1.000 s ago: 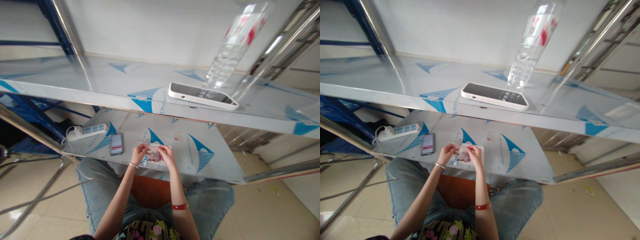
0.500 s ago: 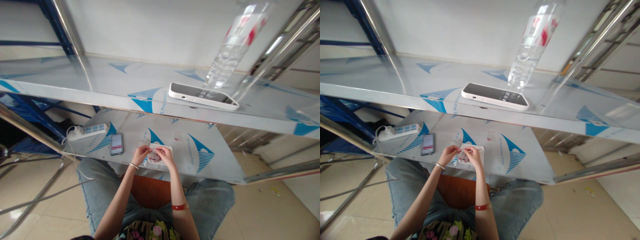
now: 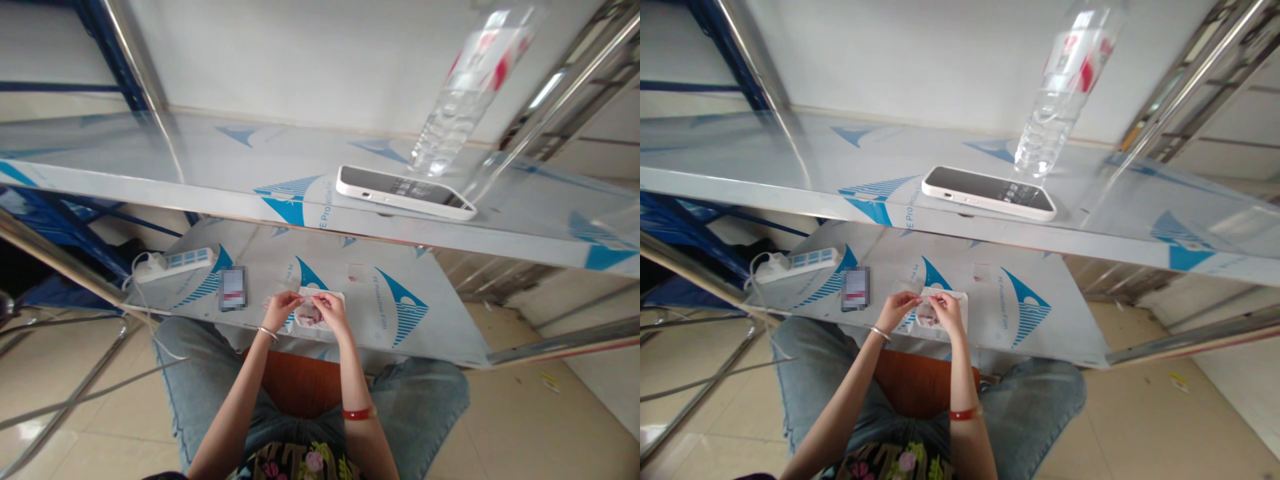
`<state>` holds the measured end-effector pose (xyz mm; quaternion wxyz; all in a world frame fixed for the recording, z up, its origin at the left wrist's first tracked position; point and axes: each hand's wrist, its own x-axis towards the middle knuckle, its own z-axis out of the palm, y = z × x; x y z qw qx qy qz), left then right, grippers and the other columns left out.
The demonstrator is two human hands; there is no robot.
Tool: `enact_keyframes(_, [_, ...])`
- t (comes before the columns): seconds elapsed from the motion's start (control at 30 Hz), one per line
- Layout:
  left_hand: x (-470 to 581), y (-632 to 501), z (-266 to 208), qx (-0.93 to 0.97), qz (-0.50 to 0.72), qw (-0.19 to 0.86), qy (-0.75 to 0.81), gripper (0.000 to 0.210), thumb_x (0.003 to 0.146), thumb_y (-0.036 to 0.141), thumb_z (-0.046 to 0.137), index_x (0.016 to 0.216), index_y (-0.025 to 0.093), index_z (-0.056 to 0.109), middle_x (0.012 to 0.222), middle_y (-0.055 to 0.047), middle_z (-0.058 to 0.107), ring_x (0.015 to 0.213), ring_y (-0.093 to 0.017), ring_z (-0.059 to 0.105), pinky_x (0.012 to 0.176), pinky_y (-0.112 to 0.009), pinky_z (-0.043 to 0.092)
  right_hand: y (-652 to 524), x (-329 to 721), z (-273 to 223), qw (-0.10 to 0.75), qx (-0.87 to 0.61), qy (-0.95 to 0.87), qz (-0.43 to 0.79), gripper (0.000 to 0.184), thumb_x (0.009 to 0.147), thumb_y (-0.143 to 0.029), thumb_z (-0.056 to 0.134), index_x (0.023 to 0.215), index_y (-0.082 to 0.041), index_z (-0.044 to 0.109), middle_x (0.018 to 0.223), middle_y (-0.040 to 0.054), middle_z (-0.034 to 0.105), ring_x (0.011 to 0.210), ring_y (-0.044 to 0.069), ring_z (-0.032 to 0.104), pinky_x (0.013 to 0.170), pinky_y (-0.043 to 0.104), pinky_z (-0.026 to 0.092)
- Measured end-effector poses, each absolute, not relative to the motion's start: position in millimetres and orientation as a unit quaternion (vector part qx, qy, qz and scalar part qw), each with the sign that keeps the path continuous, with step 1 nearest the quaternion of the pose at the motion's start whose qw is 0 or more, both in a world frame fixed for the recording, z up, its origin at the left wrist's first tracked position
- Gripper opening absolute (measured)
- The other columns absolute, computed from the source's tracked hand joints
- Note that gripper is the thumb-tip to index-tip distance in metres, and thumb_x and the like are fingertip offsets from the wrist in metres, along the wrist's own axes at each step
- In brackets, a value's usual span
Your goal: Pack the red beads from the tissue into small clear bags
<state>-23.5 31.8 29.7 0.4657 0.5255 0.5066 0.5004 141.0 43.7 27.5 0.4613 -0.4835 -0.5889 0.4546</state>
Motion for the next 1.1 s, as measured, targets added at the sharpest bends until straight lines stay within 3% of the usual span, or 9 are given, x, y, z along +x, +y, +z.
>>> enact_keyframes(0.23, [-23, 30, 34, 0.506, 0.511, 0.48, 0.502, 0.027, 0.065, 0.04, 0.069, 0.072, 0.014, 0.068, 0.065, -0.004, 0.068, 0.063, -0.016, 0.061, 0.061, -0.025, 0.046, 41, 139, 33, 0.452, -0.471, -0.6, 0.462, 0.024, 0.073, -0.041, 0.061, 0.078, -0.018, 0.065, 0.075, 0.0048, 0.066, 0.066, 0.017, 0.06, 0.057, 0.025, 0.045])
enact_keyframes(0.53, [-21, 28, 36, 0.552, 0.491, 0.421, 0.526, 0.026, 0.069, 0.041, 0.065, 0.07, 0.015, 0.069, 0.062, 0.0, 0.065, 0.058, -0.013, 0.055, 0.055, -0.021, 0.04, 44, 139, 28, 0.461, -0.467, -0.608, 0.447, 0.022, 0.075, -0.04, 0.059, 0.077, -0.019, 0.065, 0.075, 0.0038, 0.066, 0.069, 0.018, 0.06, 0.062, 0.026, 0.046])
enact_keyframes(1.1, [-20, 31, 31, 0.612, 0.478, 0.374, 0.507, 0.024, 0.076, 0.039, 0.059, 0.072, 0.016, 0.063, 0.063, -0.001, 0.063, 0.06, -0.013, 0.055, 0.059, -0.022, 0.042, 42, 130, 30, 0.467, -0.458, -0.623, 0.429, 0.016, 0.074, -0.035, 0.06, 0.074, -0.019, 0.065, 0.076, 0.0044, 0.068, 0.075, 0.019, 0.063, 0.071, 0.03, 0.049])
